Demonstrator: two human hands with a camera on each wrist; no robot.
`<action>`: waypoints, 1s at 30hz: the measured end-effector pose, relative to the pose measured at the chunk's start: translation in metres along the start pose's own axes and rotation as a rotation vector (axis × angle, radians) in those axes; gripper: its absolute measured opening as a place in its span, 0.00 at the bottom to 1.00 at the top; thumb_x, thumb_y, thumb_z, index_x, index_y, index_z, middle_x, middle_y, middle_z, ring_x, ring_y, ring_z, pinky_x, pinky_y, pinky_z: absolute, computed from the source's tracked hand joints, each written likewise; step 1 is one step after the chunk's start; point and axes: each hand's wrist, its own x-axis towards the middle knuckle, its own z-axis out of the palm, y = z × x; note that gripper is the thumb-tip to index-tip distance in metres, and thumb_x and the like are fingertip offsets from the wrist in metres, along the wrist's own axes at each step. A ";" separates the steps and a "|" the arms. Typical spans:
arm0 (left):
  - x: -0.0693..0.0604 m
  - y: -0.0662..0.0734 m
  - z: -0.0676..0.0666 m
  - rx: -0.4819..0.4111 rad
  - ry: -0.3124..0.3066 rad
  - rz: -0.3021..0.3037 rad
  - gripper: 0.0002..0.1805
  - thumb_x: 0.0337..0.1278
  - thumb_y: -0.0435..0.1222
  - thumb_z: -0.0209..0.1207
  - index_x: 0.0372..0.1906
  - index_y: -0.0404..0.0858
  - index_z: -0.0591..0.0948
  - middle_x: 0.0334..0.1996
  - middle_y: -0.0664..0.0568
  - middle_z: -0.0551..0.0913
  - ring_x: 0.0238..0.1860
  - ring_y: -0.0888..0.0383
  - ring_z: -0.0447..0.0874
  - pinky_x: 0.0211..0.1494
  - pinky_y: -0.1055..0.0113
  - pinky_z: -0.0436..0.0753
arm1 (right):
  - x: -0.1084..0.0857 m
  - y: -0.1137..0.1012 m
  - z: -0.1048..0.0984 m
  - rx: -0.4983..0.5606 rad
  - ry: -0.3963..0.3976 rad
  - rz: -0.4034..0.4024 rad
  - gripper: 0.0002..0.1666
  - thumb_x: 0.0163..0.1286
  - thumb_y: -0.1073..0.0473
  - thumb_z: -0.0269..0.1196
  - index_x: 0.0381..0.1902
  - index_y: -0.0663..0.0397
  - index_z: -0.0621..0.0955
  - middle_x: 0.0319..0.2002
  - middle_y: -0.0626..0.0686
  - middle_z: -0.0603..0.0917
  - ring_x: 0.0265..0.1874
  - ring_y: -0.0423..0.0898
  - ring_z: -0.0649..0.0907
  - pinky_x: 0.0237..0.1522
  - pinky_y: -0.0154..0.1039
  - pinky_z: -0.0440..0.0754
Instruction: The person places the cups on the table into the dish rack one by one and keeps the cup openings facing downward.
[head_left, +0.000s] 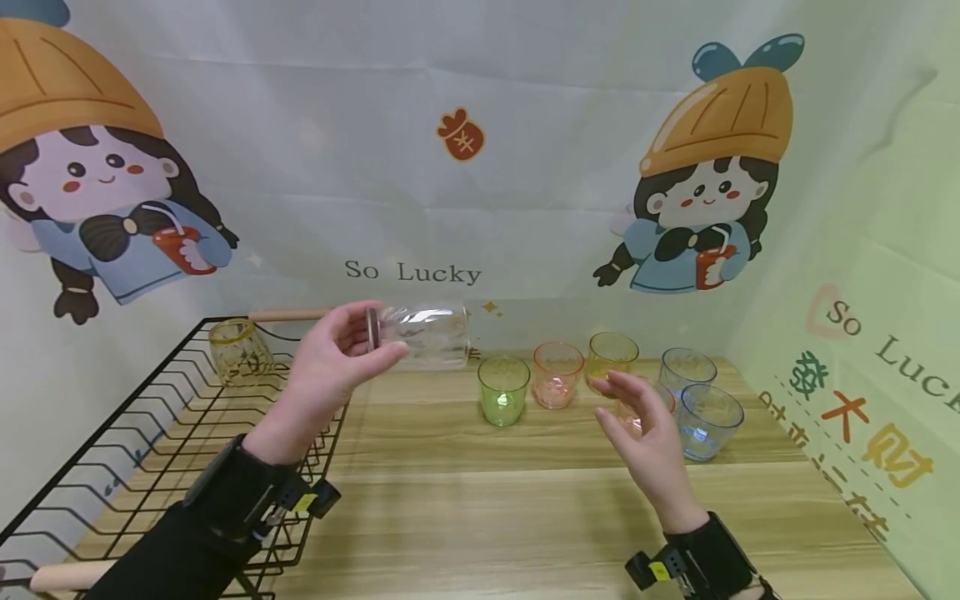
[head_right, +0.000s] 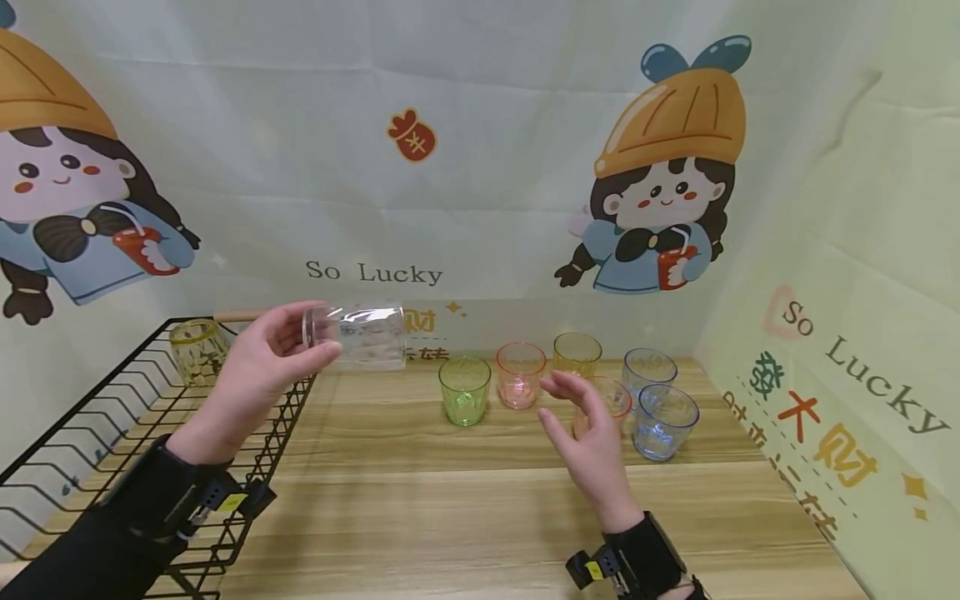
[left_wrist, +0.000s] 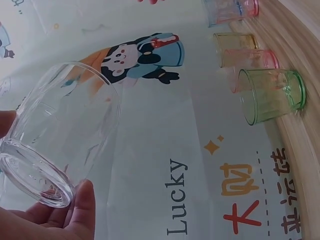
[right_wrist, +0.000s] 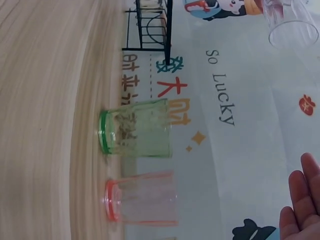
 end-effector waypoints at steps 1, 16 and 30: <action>0.000 0.000 -0.001 0.005 0.002 -0.001 0.41 0.58 0.40 0.69 0.72 0.35 0.64 0.61 0.44 0.73 0.60 0.52 0.73 0.60 0.73 0.76 | -0.001 0.001 -0.001 -0.005 0.002 0.003 0.27 0.64 0.80 0.60 0.61 0.74 0.71 0.53 0.60 0.81 0.56 0.39 0.77 0.61 0.29 0.71; 0.001 0.001 -0.018 0.120 0.055 -0.002 0.42 0.57 0.45 0.69 0.72 0.36 0.64 0.60 0.44 0.73 0.57 0.51 0.73 0.55 0.74 0.77 | -0.010 0.011 -0.015 -0.043 0.012 0.067 0.27 0.64 0.78 0.62 0.61 0.74 0.71 0.52 0.60 0.81 0.56 0.36 0.77 0.57 0.25 0.74; 0.013 -0.009 -0.042 0.237 0.139 0.003 0.43 0.61 0.46 0.66 0.74 0.31 0.61 0.62 0.37 0.71 0.59 0.45 0.71 0.60 0.64 0.76 | -0.017 0.020 -0.027 -0.193 0.000 0.152 0.26 0.67 0.71 0.64 0.62 0.68 0.73 0.52 0.64 0.82 0.53 0.29 0.75 0.65 0.53 0.64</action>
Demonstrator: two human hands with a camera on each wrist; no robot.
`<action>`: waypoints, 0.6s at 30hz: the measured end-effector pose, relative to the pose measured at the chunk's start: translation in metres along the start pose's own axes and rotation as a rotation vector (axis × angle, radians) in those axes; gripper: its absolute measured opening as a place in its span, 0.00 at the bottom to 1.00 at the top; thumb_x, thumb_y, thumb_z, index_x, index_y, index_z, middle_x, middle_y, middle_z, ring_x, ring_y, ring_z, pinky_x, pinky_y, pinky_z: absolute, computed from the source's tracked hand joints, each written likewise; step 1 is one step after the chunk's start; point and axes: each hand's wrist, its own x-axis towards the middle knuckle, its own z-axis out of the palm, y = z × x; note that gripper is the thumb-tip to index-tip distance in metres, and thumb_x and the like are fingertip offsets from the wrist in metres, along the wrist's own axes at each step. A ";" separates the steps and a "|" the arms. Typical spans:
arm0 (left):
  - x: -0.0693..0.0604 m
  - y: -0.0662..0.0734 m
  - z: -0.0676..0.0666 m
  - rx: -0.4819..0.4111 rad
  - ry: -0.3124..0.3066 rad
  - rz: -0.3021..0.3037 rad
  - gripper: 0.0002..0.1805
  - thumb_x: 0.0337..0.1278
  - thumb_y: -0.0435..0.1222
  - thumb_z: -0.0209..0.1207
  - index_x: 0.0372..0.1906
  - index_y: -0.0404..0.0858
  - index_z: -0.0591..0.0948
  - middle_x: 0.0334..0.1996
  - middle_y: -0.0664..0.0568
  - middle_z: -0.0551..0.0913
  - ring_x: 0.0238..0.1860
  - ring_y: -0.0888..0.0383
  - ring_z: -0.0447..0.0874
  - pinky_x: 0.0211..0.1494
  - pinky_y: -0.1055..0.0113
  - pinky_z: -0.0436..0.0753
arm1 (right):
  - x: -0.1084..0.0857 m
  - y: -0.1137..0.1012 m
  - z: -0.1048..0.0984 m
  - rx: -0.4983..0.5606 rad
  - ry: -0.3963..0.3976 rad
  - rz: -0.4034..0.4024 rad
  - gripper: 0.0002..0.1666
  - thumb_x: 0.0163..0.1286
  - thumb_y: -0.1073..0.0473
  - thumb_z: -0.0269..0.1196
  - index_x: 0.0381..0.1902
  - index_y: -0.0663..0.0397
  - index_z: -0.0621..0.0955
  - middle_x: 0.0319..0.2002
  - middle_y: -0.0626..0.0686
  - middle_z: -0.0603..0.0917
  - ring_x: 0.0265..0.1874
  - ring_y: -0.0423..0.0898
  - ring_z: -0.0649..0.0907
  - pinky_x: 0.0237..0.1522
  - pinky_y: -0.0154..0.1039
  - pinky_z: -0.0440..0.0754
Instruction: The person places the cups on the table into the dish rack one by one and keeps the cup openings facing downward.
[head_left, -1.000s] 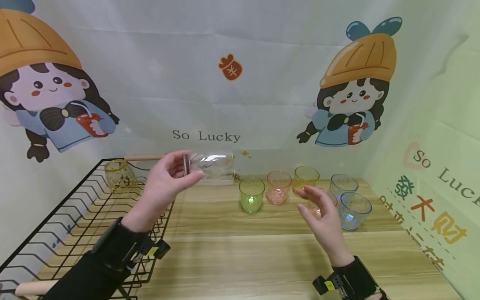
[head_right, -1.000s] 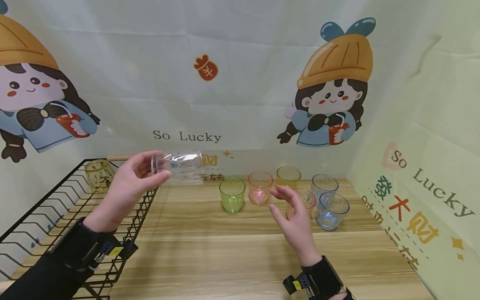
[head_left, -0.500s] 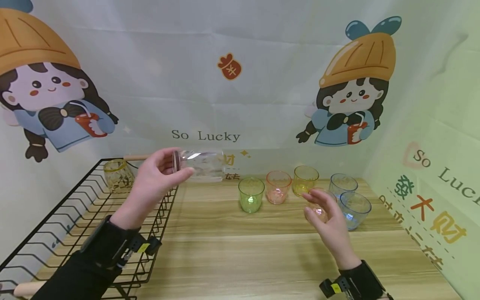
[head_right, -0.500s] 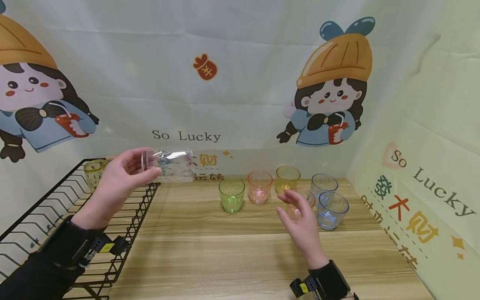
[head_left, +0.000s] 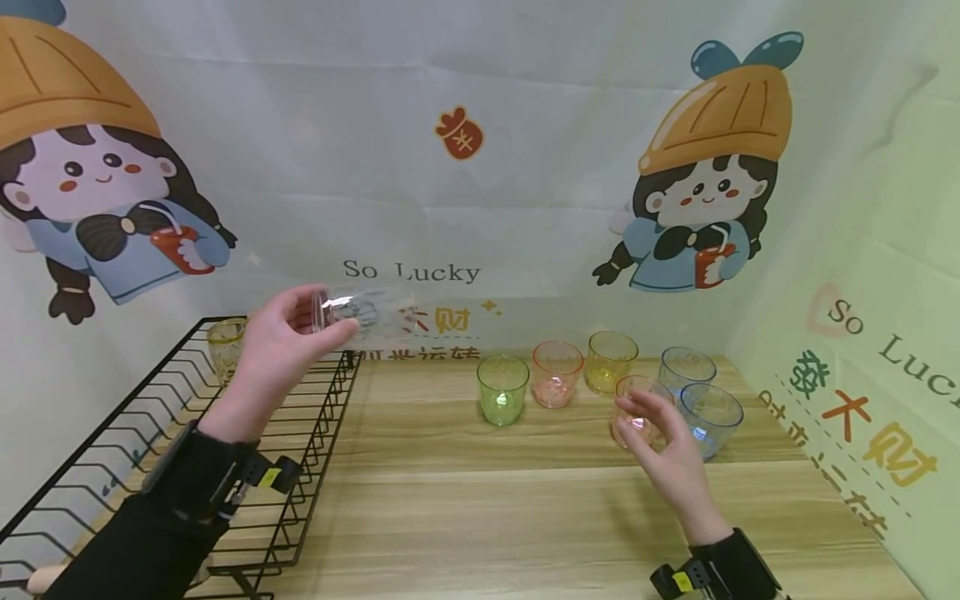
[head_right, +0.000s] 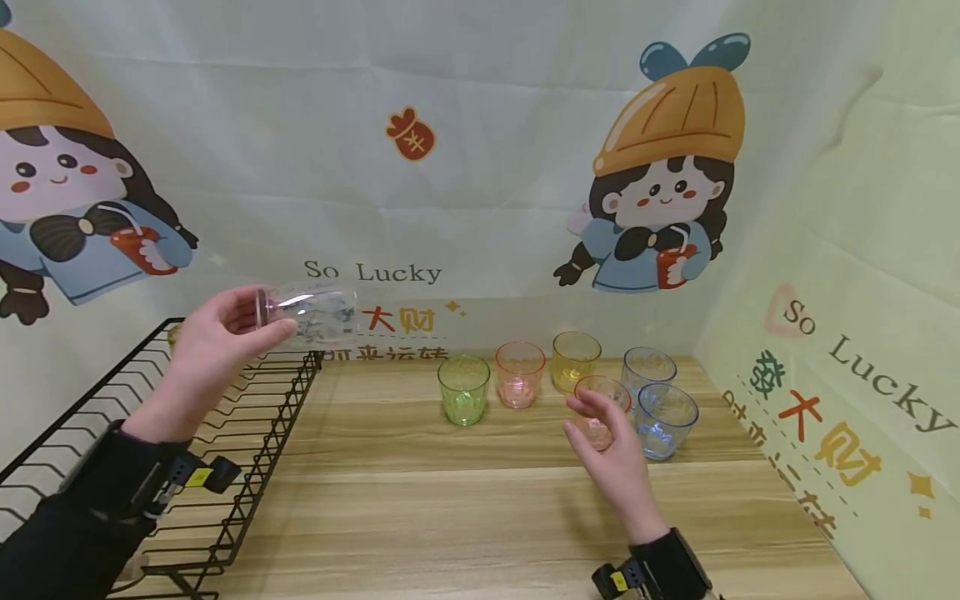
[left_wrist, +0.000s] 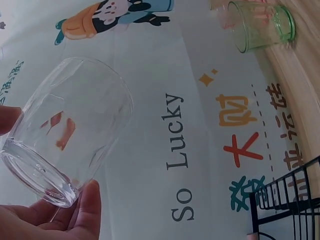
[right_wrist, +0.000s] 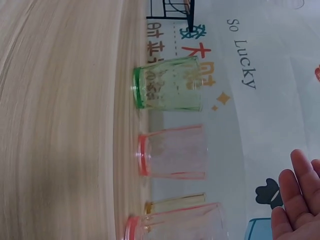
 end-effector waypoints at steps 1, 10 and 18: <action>0.001 0.000 -0.001 0.007 0.002 -0.004 0.43 0.61 0.46 0.66 0.74 0.32 0.60 0.63 0.37 0.71 0.59 0.45 0.71 0.61 0.60 0.76 | 0.000 0.001 0.000 0.000 0.002 0.002 0.26 0.67 0.71 0.64 0.62 0.68 0.73 0.52 0.64 0.82 0.53 0.29 0.75 0.65 0.54 0.64; 0.039 -0.056 -0.007 0.000 0.043 0.001 0.49 0.53 0.57 0.68 0.76 0.46 0.61 0.68 0.42 0.68 0.66 0.45 0.66 0.66 0.50 0.73 | -0.001 0.005 -0.006 -0.034 0.019 -0.025 0.25 0.66 0.72 0.64 0.61 0.68 0.73 0.51 0.63 0.83 0.53 0.30 0.75 0.62 0.26 0.62; 0.104 -0.156 -0.016 0.026 0.068 -0.009 0.51 0.48 0.59 0.70 0.76 0.55 0.59 0.73 0.49 0.61 0.73 0.47 0.58 0.70 0.49 0.67 | -0.002 0.010 -0.010 -0.127 0.017 -0.016 0.27 0.65 0.70 0.66 0.62 0.66 0.73 0.52 0.61 0.83 0.52 0.28 0.74 0.62 0.38 0.64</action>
